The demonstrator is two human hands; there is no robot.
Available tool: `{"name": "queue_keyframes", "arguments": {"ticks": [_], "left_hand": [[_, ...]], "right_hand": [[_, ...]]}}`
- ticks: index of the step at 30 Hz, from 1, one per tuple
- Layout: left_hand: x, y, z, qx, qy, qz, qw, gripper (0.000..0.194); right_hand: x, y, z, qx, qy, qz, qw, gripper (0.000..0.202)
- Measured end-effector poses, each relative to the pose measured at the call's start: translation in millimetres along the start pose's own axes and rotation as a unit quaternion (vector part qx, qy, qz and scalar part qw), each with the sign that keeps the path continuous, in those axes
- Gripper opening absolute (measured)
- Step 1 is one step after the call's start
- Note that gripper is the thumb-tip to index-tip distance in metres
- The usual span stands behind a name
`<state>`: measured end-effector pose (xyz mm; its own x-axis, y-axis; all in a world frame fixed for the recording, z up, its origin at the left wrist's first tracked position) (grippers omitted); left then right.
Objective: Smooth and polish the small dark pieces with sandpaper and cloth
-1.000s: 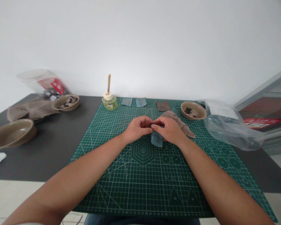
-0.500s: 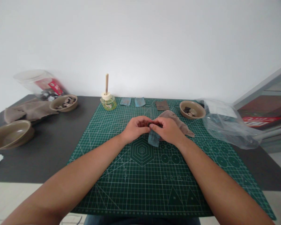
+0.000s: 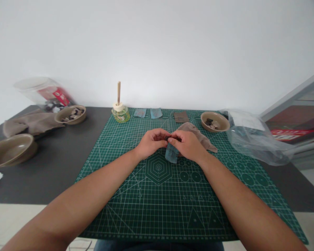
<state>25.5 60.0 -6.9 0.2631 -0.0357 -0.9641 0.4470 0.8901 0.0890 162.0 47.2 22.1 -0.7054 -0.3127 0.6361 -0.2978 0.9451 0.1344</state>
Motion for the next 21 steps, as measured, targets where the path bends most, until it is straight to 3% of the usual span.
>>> {"name": "queue_keyframes", "arguments": {"ticks": [21], "left_hand": [[-4.1,0.0,1.6,-0.002,0.091,0.004,0.996,0.023]], "right_hand": [[4.6,-1.7,1.9,0.004,-0.053,-0.017,0.998,0.021]]}}
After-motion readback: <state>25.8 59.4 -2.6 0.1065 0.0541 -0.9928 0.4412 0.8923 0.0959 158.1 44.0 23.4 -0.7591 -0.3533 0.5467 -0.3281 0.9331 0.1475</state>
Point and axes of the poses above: each hand's wrist, its own y-axis towards the middle knuckle, its own z-axis out of the palm, x = y × z, the point moved 4 cm from there along y, towards the middle knuckle, and after that the axes turned 1 degree about -y, right-handed, at the moved point
